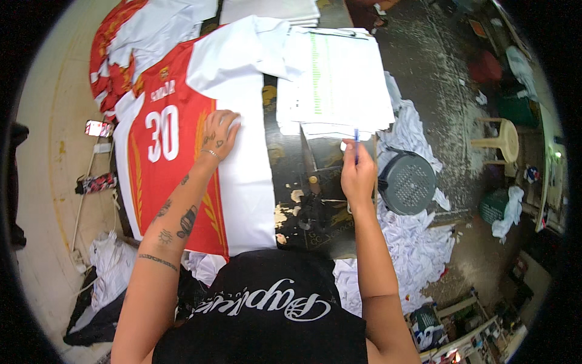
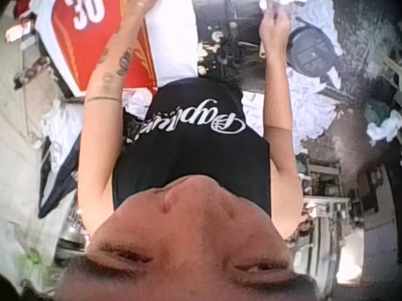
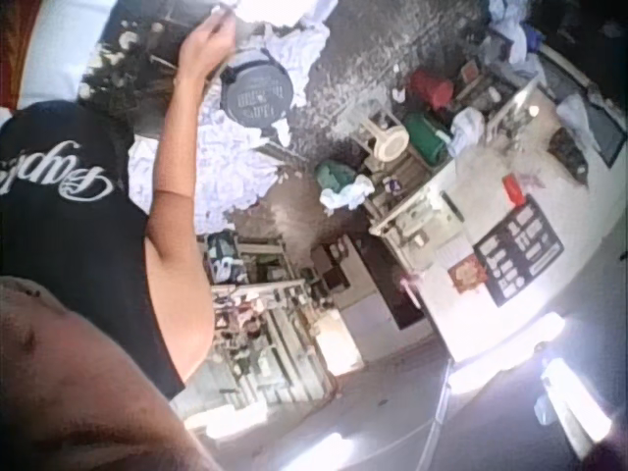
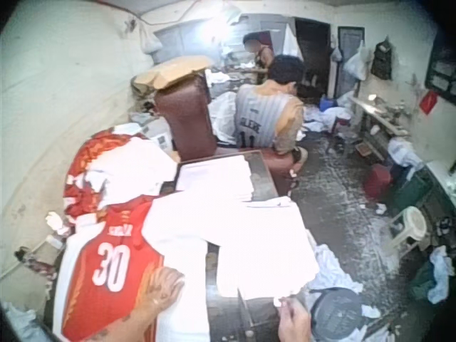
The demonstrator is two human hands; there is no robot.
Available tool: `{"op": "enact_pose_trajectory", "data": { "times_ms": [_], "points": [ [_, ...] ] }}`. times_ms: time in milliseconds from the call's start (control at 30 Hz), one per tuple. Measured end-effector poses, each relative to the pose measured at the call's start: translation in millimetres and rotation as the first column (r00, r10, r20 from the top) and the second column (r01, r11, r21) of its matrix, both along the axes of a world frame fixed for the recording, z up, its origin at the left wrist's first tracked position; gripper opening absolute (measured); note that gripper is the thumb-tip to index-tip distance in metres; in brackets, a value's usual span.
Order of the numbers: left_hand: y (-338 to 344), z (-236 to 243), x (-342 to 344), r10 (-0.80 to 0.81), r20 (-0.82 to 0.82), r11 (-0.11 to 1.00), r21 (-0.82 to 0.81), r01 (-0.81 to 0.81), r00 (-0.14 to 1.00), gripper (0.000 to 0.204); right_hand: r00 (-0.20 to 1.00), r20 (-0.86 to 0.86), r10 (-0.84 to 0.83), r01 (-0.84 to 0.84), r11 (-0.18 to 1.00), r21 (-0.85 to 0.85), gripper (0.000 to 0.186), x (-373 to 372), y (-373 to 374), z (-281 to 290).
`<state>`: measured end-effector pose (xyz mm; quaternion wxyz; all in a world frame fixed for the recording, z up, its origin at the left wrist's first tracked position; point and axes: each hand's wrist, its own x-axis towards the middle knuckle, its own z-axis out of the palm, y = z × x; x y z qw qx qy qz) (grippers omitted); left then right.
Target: The person cuts the side seams of several red and white soccer jerseys using large shears. After cutting each jersey, they flip it over to show the back and write on a clipboard with a blue pen. The person repeats this process for multiple jerseys.
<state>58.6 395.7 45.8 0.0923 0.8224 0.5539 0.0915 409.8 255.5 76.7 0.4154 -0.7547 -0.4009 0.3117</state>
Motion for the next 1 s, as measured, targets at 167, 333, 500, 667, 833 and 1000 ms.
{"op": "enact_pose_trajectory", "data": {
  "times_ms": [167, 333, 500, 667, 833, 1000],
  "points": [
    [-15.0, -29.3, -9.6, -0.107, -0.103, 0.994, 0.023, 0.110, 0.989, 0.053, 0.969, -0.244, 0.050, 0.020, 0.960, 0.279, 0.045, 33.2, 30.5, 4.5],
    [-9.2, -33.9, -13.8, -0.114, 0.019, 0.993, 0.011, 0.114, 0.993, 0.050, 0.990, -0.134, 0.048, -0.003, 0.948, 0.318, 0.028, 31.5, 64.1, -8.4],
    [-7.1, -33.8, -18.1, -0.115, 0.000, 0.993, -0.004, 0.115, 0.993, 0.053, 0.974, -0.221, -0.038, 0.092, 0.967, 0.237, 0.027, 2.0, 87.8, -29.9],
    [-6.6, -29.3, -13.9, -0.121, -0.065, 0.992, -0.027, 0.120, 0.990, 0.067, 0.999, -0.036, -0.014, 0.020, 0.987, 0.158, 0.027, -8.4, 95.1, -38.9],
    [-5.3, -27.0, -15.0, -0.125, -0.080, 0.991, -0.046, 0.122, 0.989, 0.076, 0.996, -0.092, -0.005, 0.013, 0.996, 0.086, 0.027, -5.6, 96.4, -39.6],
    [-5.5, -28.8, -16.1, -0.115, -0.007, 0.992, -0.042, 0.115, 0.993, 0.074, 0.994, -0.112, 0.000, 0.013, 0.993, 0.114, 0.028, -3.9, 95.2, -42.7]
  ]
}}
